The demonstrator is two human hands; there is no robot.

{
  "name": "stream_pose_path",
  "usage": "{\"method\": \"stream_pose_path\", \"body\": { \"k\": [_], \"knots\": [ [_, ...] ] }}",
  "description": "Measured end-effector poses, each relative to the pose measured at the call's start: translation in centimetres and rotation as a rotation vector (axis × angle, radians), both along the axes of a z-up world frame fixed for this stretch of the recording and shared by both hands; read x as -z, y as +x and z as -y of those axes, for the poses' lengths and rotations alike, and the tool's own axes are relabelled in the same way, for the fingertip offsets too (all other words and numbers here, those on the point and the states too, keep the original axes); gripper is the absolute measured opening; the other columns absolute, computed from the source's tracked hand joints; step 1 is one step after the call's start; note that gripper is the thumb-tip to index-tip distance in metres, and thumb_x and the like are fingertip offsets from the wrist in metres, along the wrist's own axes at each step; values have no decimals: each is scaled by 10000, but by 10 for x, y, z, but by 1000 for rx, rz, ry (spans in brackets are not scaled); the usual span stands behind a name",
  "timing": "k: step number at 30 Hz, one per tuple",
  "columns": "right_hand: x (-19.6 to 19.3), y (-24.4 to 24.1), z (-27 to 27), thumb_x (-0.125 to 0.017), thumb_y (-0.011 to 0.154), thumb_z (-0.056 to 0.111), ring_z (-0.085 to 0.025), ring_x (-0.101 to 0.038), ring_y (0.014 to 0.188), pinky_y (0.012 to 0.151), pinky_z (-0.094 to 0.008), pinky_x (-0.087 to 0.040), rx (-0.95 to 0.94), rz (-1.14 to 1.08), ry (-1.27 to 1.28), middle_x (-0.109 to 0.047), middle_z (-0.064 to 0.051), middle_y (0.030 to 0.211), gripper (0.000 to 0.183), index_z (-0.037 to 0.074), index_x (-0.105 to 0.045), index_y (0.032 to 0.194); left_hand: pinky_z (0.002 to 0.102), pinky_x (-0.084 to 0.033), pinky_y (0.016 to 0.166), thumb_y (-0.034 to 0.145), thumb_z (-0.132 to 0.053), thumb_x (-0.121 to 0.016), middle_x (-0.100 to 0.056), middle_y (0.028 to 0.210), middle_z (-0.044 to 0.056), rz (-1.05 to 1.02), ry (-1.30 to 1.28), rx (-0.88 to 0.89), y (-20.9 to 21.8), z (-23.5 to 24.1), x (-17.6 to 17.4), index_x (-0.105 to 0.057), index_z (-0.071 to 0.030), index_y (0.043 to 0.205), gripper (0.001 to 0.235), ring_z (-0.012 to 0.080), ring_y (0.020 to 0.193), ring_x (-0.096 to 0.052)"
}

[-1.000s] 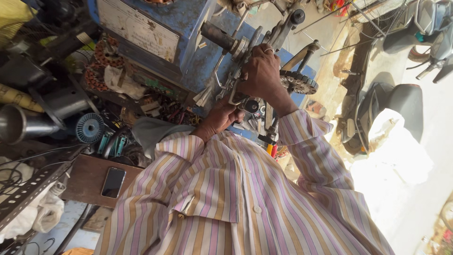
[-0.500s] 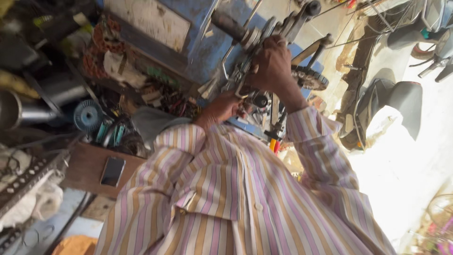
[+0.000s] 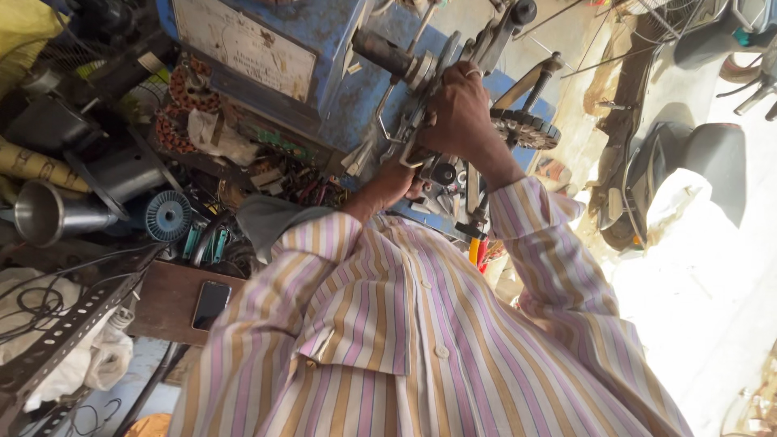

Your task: The person winds and attaches copper wire to a ceiling fan motor component using a manual winding machine.

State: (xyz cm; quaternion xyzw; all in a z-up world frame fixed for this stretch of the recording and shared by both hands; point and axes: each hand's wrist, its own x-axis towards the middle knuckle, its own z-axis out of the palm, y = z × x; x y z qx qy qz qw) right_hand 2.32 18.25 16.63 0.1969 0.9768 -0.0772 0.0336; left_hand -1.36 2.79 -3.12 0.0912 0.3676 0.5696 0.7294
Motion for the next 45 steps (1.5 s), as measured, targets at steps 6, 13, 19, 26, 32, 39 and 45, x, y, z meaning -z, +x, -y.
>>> {"method": "stream_pose_path", "body": {
  "k": [6,13,19,26,32,39,45],
  "knots": [
    [-5,-3,0,-848,520,374,-262,-572,952,1019,-385,-377,-86,-173,-43,-636,-91,745,358,88,-799,728,341,-446,487,1166,-431,-445,-597,734,78,-153,65,104,-19,10,-19,-560,38,1171,483,151,543,-512],
    [4,-2,-7,-798,598,298,-279,-578,945,993,-390,-390,-134,-85,48,-648,-104,767,294,59,-777,768,321,-551,482,1066,-391,-438,-667,771,84,-535,20,201,-37,-2,-61,-544,-10,1253,437,151,554,-630],
    [-4,-4,4,-778,550,269,-326,-558,1043,917,-370,-436,-10,-40,65,-665,-131,822,287,43,-786,727,274,-466,486,1097,-301,-546,-713,908,92,-428,42,-449,-56,30,-86,-623,44,1282,399,123,593,-593],
    [-9,-7,6,-777,597,272,-314,-540,1120,957,-398,-479,67,38,54,-664,-119,944,315,58,-800,827,242,-603,711,954,-31,-736,-772,965,82,-818,271,-530,-57,13,-106,-678,45,1151,219,116,835,-747],
    [-19,-9,13,-789,625,309,-348,-491,1158,851,-420,-504,138,124,19,-614,-127,1029,341,76,-805,874,237,-550,646,983,-20,-673,-729,896,77,-675,255,-646,-35,10,-94,-685,43,1160,189,93,756,-668],
    [-12,-3,11,-773,656,272,-358,-482,1162,890,-430,-488,102,105,21,-614,-137,1049,295,49,-783,850,253,-566,678,1022,-63,-641,-750,933,47,-982,231,-625,-40,12,-107,-685,3,1171,169,83,793,-710],
    [-2,5,9,-794,631,265,-378,-502,1144,945,-434,-473,59,-66,8,-641,-167,1055,339,40,-783,884,271,-530,651,998,-85,-690,-733,832,73,-1032,173,-727,-31,8,-107,-736,28,1082,148,120,738,-659]
  ]
}}
